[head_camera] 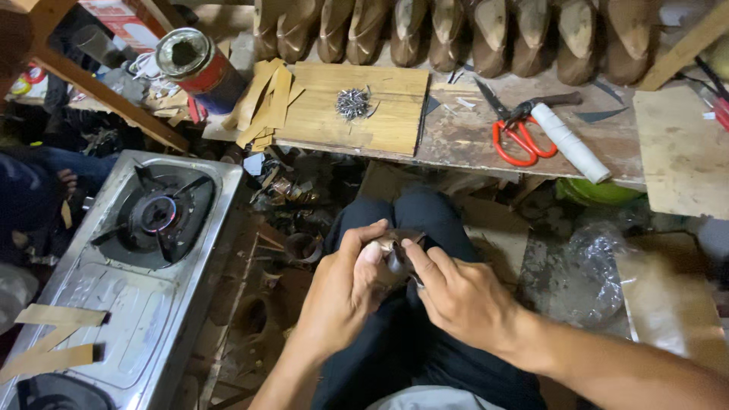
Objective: The person uses a hammer to drive nails along the edge of a shoe sole, securing it to the upper. They repeatedly reposition the shoe and tap the nails, then place the finished shoe on a shelf and pick up another shoe to continue the process.
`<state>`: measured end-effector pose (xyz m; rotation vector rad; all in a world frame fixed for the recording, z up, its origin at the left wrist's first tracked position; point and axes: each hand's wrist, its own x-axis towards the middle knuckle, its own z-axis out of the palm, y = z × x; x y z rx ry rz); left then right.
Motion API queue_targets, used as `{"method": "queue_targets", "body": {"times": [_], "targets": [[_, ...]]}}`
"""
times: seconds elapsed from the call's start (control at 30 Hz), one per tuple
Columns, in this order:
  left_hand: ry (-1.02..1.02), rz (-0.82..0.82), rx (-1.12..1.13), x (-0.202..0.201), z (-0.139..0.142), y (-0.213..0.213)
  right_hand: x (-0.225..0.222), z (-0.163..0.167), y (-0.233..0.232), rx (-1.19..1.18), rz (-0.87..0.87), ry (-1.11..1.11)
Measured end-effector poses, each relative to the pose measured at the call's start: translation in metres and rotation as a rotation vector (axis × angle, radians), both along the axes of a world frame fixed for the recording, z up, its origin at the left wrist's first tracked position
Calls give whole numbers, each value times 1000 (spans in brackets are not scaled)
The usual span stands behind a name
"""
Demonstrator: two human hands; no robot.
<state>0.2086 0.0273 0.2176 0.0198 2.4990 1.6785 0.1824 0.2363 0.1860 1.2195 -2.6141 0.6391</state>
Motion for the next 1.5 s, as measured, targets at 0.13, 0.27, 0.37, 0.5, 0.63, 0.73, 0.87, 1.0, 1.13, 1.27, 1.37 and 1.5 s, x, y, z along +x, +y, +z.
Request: {"method": "queue_targets", "body": {"times": [0.13,0.27,0.37,0.5,0.63,0.73,0.87,1.0,1.13,1.27,1.37,1.5], "targets": [[301,-40,-63,3,-3,-5,11,-10,-16,-176,-17,33],[450,-63,-132,14,-9,-4,23,19,-6,-82,5,-180],[438,-77,-157,20,-7,0,25,37,8,41,36,-317],[431,-66,-95,15,1,4,23,17,3,94,-26,-236],[-444,36,-12,13,8,-4,27,-20,-21,-211,-48,-37],[386,-69,-101,20,5,-4,38,-19,-25,-277,-78,-87],[403,-66,-152,33,-5,3,50,10,-3,-117,-62,-351],[257,-53,-171,36,-14,12,52,6,12,89,-95,-421],[247,-32,-36,32,-16,8,48,-36,-7,-165,-99,-48],[313,-65,-131,35,-15,2,54,-50,-19,-292,-91,-75],[281,-71,-165,40,-15,4,64,-35,-7,-280,-81,-259],[217,-101,-157,45,-16,10,70,-24,12,-64,-139,-627]]}}
